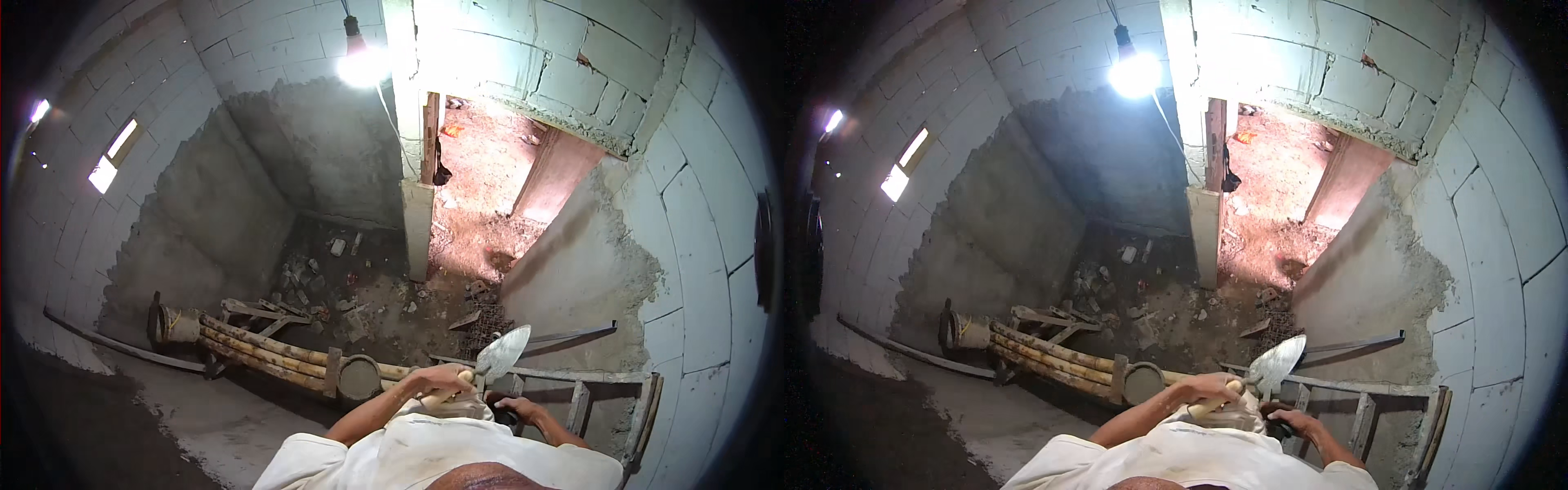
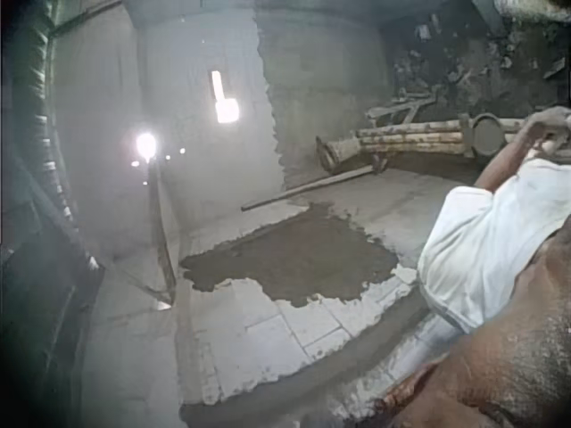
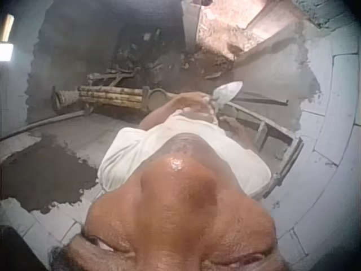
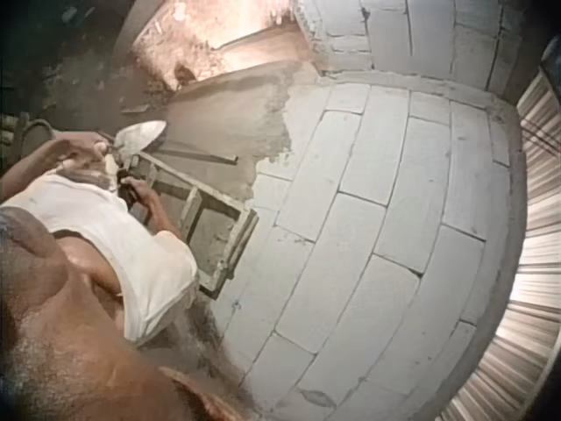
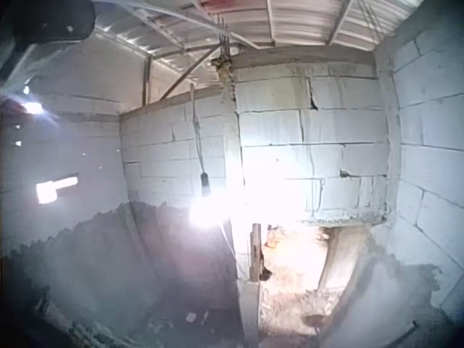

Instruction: The person scoops mortar from a bucket using a trowel and applies it onto a wall, spreading it with the trowel and by hand while standing on scaffolding.

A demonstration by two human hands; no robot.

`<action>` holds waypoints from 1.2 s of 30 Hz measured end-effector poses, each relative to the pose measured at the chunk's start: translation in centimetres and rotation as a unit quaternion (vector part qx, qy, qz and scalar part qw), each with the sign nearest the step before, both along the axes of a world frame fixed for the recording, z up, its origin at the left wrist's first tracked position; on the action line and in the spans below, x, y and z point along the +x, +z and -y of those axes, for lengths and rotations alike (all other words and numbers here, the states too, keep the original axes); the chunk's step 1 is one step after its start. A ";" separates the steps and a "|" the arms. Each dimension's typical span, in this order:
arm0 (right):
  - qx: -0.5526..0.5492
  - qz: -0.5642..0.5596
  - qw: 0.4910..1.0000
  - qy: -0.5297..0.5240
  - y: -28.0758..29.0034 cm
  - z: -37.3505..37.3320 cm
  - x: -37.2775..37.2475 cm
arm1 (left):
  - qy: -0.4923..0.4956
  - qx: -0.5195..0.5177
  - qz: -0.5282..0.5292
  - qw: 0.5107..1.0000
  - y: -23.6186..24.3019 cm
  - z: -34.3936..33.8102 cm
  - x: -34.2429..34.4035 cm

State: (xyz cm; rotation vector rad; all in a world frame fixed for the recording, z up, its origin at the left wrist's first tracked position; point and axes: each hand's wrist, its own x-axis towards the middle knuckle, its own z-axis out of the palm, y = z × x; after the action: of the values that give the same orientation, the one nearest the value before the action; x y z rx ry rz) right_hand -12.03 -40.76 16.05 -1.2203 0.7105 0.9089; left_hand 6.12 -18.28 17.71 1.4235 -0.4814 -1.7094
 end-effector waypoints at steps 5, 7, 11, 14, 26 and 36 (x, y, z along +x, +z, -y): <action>-0.043 0.304 0.889 0.341 -8.2 1.8 0.0 | -0.015 -0.112 0.000 0.994 6.6 0.8 -0.6; -0.011 0.233 0.908 0.349 -11.0 2.1 0.4 | -0.058 -0.091 0.023 0.994 7.4 0.9 -1.6; -0.028 0.234 0.885 0.401 -14.3 2.9 1.1 | -0.109 -0.140 -0.037 0.983 4.3 1.5 -3.3; -0.071 0.293 0.836 0.458 -15.8 2.5 2.0 | -0.032 -0.094 0.099 0.990 4.8 1.4 -2.6; -0.081 0.188 0.882 0.424 -5.2 -1.4 6.4 | 0.067 0.004 0.123 0.990 -1.2 -2.8 -0.4; -0.076 0.143 0.940 0.299 -4.7 -2.9 6.8 | 0.152 0.075 0.142 0.975 -6.2 -6.2 -0.3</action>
State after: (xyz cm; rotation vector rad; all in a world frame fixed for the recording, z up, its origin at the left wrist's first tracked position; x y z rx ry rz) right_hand -5.25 -37.84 11.39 -1.7121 0.1673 1.1485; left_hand 5.80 -12.05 11.51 1.7645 -0.2728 -1.3267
